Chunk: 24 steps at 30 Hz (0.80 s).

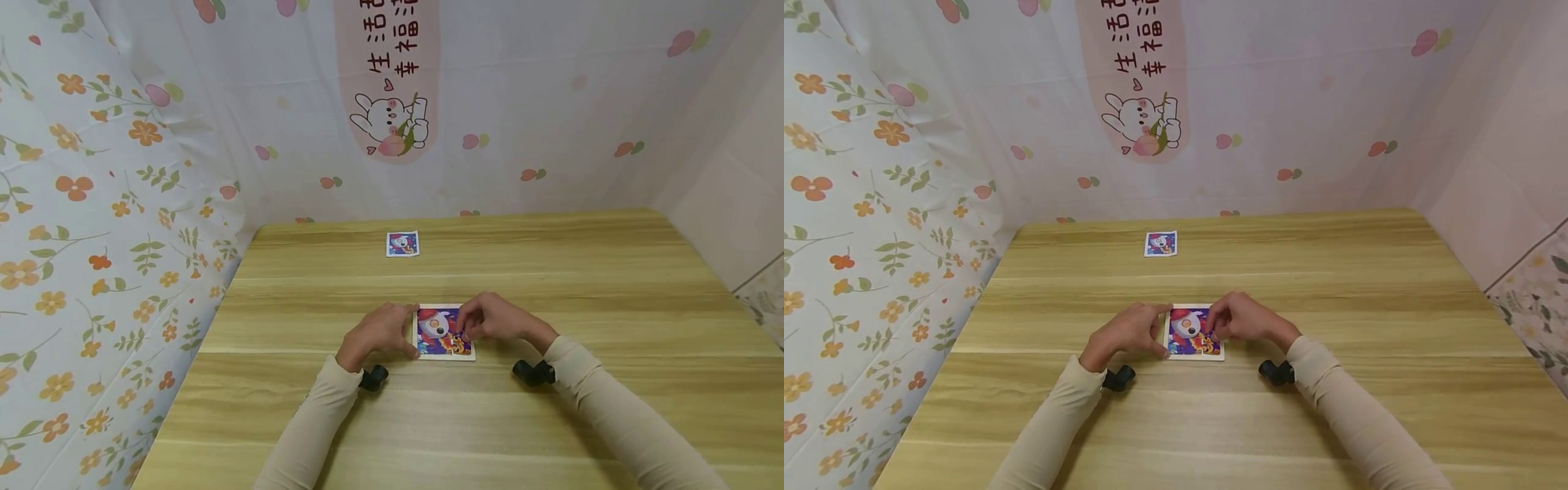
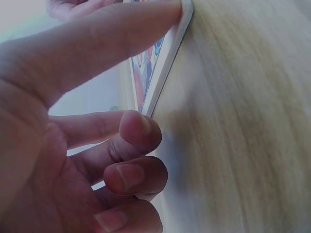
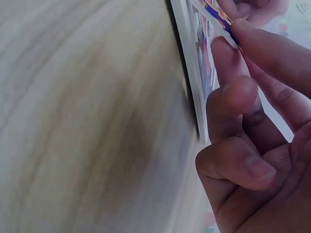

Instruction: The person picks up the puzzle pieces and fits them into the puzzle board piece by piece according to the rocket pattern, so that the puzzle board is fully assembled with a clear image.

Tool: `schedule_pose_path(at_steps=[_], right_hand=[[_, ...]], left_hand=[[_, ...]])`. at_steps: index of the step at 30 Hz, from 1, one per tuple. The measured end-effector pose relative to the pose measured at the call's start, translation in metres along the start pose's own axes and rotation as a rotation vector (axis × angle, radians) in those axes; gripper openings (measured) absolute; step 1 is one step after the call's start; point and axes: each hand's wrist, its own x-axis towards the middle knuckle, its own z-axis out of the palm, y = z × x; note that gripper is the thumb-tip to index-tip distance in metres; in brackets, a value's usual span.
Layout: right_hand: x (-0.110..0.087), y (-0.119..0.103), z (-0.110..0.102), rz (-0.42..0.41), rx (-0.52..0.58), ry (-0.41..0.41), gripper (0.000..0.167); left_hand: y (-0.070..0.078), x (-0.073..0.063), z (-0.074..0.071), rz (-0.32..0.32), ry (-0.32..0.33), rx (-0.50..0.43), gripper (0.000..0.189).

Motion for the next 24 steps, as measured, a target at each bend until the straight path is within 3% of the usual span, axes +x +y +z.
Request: schedule_pose_path(at_steps=[24], right_hand=[[0.003,-0.003,0.017,-0.017,-0.241,0.138,0.008]], left_hand=[[0.001,0.0,0.0,-0.02,-0.011,0.0,0.096]])
